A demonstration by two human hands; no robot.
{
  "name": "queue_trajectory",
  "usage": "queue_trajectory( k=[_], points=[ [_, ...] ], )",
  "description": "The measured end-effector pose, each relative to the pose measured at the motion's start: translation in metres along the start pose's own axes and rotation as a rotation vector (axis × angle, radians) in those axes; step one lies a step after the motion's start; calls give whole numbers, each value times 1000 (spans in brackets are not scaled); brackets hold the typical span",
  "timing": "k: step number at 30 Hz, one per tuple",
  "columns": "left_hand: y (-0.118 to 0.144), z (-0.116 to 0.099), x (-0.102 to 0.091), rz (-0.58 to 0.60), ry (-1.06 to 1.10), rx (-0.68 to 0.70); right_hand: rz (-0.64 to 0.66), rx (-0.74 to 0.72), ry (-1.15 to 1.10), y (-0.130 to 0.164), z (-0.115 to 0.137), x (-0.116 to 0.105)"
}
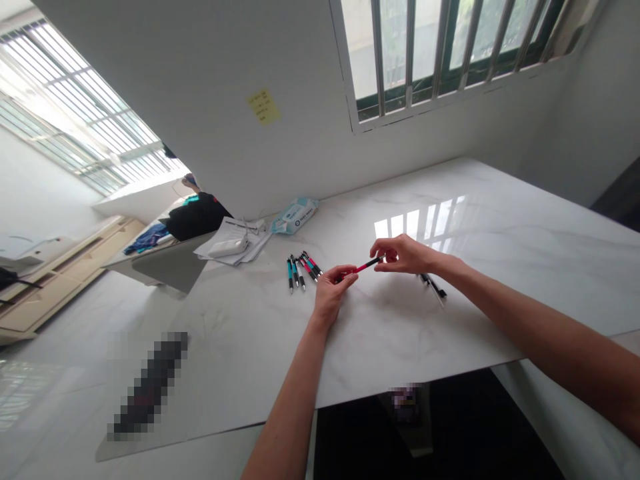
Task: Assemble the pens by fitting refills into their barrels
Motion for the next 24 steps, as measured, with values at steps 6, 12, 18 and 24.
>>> queue_trajectory(
  k=[6,12,18,24],
  points=[
    [0,2,-2,-12,3,8,3,27,29,0,-3,0],
    [-2,4,-2,-22,194,-13,75,-47,148,0,4,2],
    [-2,3,0,-62,318,-61,48,-116,216,6,20,18],
    [0,3,0,-175,370,-99,7,-35,268,4,15,24]
  ],
)
Point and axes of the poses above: each hand's wrist, its own y-axis away from the middle knuckle, its own x-axis out of the palm, z = x × y, the point moved 2 cm from there along -y, towards the middle knuckle, and after that the axes turned 2 degrees about -y, right-handed, at the moved point
